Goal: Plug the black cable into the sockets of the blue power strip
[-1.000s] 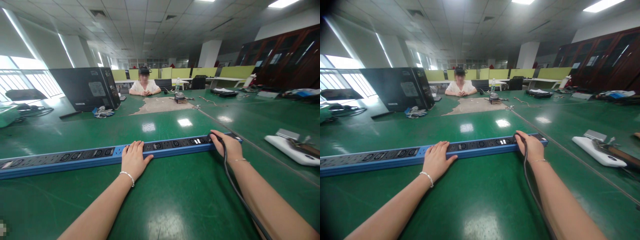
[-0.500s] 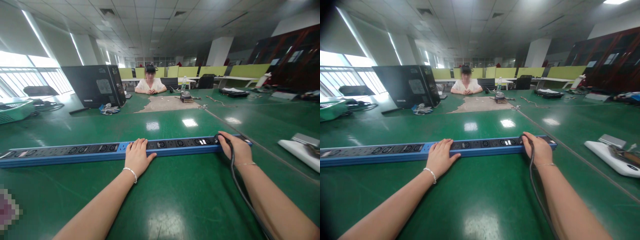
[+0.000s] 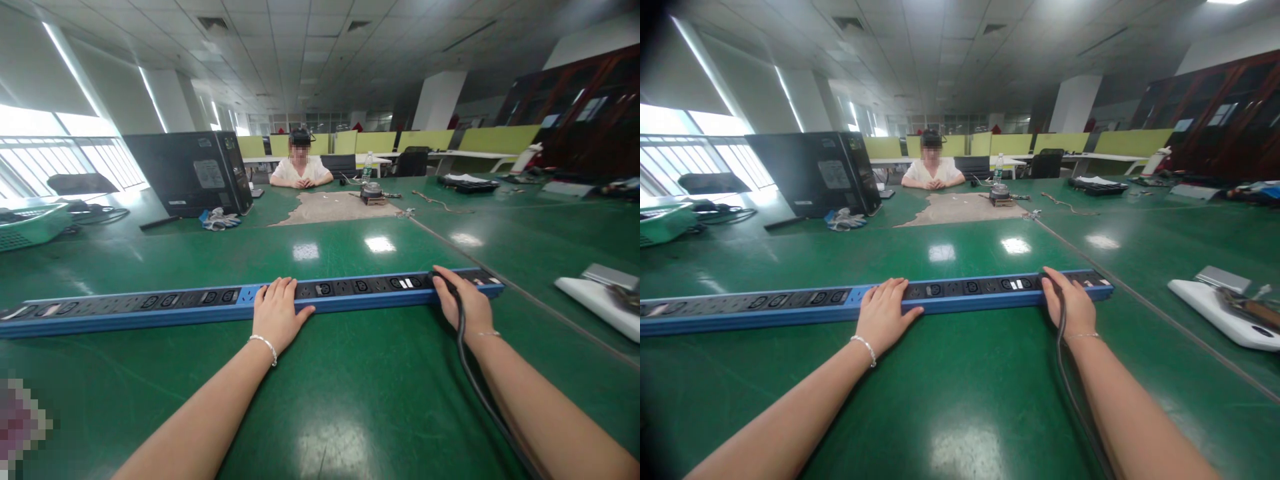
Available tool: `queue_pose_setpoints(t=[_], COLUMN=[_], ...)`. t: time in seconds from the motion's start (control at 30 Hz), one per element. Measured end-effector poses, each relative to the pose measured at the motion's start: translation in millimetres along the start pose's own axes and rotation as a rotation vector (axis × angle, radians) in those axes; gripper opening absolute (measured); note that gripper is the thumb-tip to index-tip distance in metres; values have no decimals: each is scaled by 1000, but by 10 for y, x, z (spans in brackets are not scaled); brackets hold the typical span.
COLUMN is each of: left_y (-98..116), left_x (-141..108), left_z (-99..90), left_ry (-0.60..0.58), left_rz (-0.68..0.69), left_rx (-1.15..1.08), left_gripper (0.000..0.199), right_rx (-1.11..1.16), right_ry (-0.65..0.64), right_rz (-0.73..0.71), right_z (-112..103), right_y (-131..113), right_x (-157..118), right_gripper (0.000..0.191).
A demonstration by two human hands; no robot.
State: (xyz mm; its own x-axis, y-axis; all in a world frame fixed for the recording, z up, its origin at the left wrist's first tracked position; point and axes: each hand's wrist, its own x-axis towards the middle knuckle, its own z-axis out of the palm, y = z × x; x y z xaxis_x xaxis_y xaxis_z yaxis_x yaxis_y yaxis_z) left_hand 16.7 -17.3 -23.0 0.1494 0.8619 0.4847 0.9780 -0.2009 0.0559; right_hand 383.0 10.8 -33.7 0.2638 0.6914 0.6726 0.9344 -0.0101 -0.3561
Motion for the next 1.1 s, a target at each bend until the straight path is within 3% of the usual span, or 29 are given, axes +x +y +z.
queue_pose_setpoints(t=[0.37, 0.57, 0.63, 0.73, 0.8, 0.93, 1.1], left_y=[-1, -1, 1, 3, 5, 9, 11], left_x=[1, -18, -18, -16, -16, -17, -17], left_z=[-17, -15, -14, -16, -20, -25, -27], left_ry=[9, 16, 12, 11, 9, -1, 3], left_rz=[11, 21, 18, 8, 6, 3, 4], left_rx=[-13, -30, -33, -31, -30, -39, -37], left_gripper=[56, 57, 56, 56, 56, 56, 56], right_rx=[217, 485, 556, 621, 641, 567, 500], right_ry=[83, 438, 366, 76, -43, -102, -98], right_rz=[93, 211, 187, 97, 44, -1, 7], right_z=[-7, -59, -79, -72, -41, 26, 38], right_y=[-132, -237, -350, -629, -839, -1097, -1108], right_x=[-11, 124, 116, 17, -64, -164, -171], right_gripper=[34, 40, 38, 34, 34, 34, 35])
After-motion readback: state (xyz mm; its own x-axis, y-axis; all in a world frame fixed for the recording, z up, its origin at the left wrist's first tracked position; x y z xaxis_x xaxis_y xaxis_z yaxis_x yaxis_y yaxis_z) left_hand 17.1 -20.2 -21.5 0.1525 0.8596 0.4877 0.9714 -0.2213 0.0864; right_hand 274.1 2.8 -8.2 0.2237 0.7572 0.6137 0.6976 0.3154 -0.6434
